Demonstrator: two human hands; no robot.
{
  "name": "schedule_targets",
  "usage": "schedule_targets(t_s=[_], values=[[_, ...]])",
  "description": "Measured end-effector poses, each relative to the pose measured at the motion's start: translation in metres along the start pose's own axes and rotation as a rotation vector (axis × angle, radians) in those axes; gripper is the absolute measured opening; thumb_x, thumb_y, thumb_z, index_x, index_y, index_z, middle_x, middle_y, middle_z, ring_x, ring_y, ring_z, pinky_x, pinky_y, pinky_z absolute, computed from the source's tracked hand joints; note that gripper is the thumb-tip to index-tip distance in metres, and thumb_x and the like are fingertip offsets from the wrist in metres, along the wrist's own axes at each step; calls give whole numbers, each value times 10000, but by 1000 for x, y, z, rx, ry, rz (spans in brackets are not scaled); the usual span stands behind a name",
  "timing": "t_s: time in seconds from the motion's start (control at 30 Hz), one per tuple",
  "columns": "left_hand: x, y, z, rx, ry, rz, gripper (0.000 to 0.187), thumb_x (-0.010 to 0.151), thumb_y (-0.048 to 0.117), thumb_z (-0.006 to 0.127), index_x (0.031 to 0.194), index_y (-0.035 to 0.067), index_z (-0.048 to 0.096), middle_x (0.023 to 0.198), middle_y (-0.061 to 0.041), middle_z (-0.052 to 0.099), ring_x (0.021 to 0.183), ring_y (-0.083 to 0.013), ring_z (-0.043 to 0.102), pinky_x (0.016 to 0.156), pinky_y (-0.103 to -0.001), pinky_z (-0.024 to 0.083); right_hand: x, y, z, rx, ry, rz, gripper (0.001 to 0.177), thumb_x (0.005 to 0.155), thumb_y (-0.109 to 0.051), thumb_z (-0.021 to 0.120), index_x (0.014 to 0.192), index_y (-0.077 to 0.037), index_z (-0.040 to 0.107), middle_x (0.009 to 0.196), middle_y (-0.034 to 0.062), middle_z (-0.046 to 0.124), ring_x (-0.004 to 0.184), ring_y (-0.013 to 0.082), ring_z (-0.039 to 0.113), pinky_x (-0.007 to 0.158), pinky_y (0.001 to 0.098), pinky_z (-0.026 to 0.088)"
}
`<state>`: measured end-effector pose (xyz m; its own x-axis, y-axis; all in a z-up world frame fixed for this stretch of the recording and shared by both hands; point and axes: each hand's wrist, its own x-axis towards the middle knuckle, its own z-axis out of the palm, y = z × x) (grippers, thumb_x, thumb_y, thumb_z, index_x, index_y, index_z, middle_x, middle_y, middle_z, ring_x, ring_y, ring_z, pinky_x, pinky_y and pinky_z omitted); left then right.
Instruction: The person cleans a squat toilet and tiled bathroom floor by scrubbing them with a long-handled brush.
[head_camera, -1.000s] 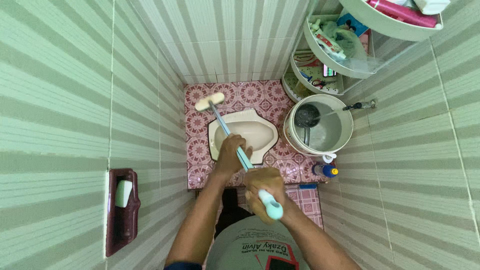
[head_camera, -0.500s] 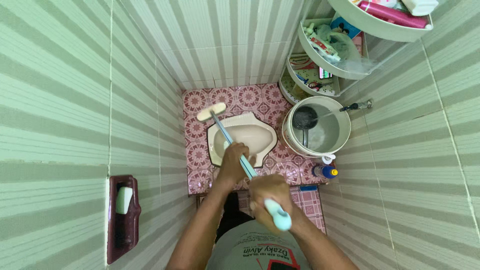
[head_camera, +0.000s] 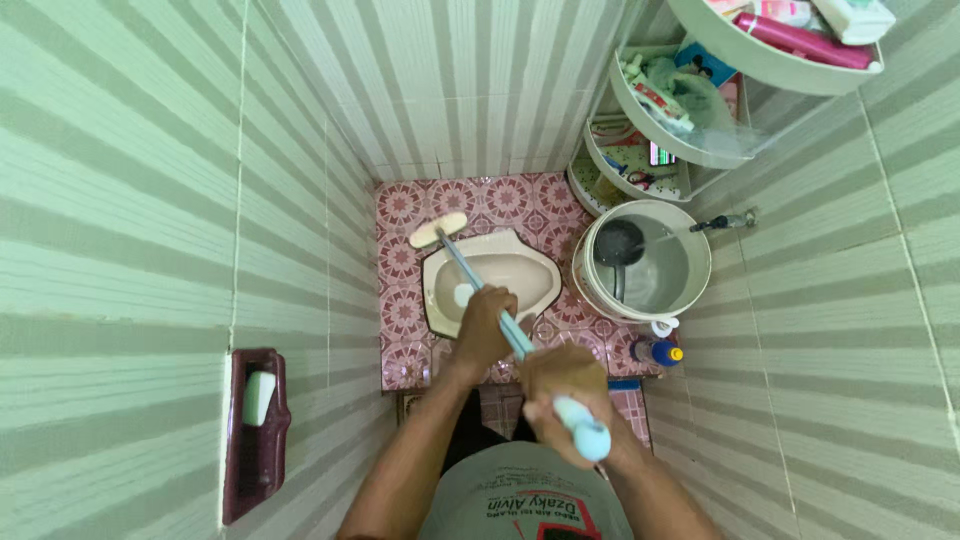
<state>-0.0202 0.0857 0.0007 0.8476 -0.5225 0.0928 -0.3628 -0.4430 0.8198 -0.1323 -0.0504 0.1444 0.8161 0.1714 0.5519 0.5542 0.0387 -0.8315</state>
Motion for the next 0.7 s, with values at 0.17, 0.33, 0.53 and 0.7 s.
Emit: schedule_targets(t_s=[0.17,0.33,0.53,0.7], values=[[11,-17,-14,59,101,185,328,730,82,782,642,59,467,676,-129,502,733,-328,516,725,-431,429,9,26,17,-60,1,-55,248,761,-44,589,630,-124,394,550,30,439,456,206,434,484,342,380],[-1,-7,-12,-5,138,203,319,741,78,770,654,46,465,670,-144,499,715,-349,519,717,-437,418,6,10,14,-62,-22,-14,263,786,-46,585,657,-126,370,571,27,408,491,216,444,531,357,391],[-4,-16,-8,-20,84,93,330,755,95,775,630,55,472,662,-139,512,708,-336,538,711,-446,436,-12,32,19,-62,-35,9,276,784,-73,634,624,-138,419,552,16,479,465,185,520,478,332,419],[28,-49,-17,64,107,339,271,709,86,768,653,64,504,707,-139,540,765,-356,557,747,-459,458,11,39,20,-128,-31,-2,234,715,-41,579,682,-110,358,619,62,398,543,250,392,572,384,372]])
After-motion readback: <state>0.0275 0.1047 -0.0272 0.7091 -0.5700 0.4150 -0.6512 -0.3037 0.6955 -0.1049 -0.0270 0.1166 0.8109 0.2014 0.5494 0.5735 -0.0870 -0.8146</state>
